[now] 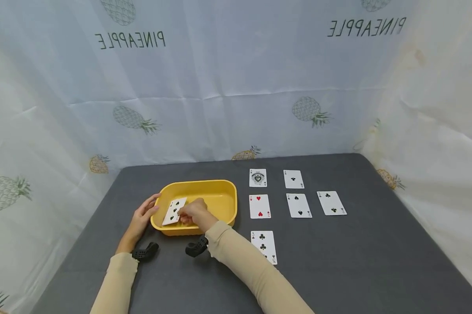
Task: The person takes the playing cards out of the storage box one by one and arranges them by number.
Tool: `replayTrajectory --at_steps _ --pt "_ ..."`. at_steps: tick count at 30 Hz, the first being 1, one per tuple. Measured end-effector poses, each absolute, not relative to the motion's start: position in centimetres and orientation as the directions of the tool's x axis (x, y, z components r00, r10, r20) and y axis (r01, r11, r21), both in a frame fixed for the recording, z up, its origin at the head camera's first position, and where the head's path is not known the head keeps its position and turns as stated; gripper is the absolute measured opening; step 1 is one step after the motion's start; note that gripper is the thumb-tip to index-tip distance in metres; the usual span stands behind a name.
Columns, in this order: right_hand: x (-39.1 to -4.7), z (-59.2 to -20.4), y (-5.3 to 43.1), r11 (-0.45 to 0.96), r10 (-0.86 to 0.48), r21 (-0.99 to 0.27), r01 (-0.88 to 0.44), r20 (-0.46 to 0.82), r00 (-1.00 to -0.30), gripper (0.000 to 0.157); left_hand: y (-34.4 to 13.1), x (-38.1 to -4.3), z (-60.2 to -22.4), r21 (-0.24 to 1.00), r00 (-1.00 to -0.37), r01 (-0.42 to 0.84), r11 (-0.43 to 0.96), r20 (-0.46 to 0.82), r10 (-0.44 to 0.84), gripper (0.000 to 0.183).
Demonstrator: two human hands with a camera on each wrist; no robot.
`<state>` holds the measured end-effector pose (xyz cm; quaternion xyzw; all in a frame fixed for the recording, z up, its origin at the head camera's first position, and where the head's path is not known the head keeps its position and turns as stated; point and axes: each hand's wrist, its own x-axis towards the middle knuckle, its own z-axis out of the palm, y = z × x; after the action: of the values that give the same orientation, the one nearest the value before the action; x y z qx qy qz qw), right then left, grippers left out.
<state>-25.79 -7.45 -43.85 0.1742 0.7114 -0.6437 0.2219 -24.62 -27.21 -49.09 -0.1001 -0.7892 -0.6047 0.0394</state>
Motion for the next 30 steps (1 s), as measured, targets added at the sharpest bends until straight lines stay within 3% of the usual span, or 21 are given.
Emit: replayTrajectory --at_steps 5,13,30 --pt "-26.0 -44.1 -7.3 0.109 -0.044 -0.834 0.540 -0.547 -0.836 0.009 -27.0 -24.7 -49.4 0.948 -0.974 0.216 0.233 0.193 0.117 0.047" --pt "-26.2 -43.9 -6.6 0.099 -0.064 -0.822 0.561 -0.568 -0.820 0.022 -27.2 -24.5 -49.2 0.951 -0.971 0.227 0.209 0.205 0.122 0.047" --pt "-26.6 -43.5 -5.3 0.085 -0.115 -0.791 0.606 -0.612 -0.783 0.016 -27.2 -24.4 -48.9 0.959 -0.983 0.166 0.228 0.144 0.113 0.049"
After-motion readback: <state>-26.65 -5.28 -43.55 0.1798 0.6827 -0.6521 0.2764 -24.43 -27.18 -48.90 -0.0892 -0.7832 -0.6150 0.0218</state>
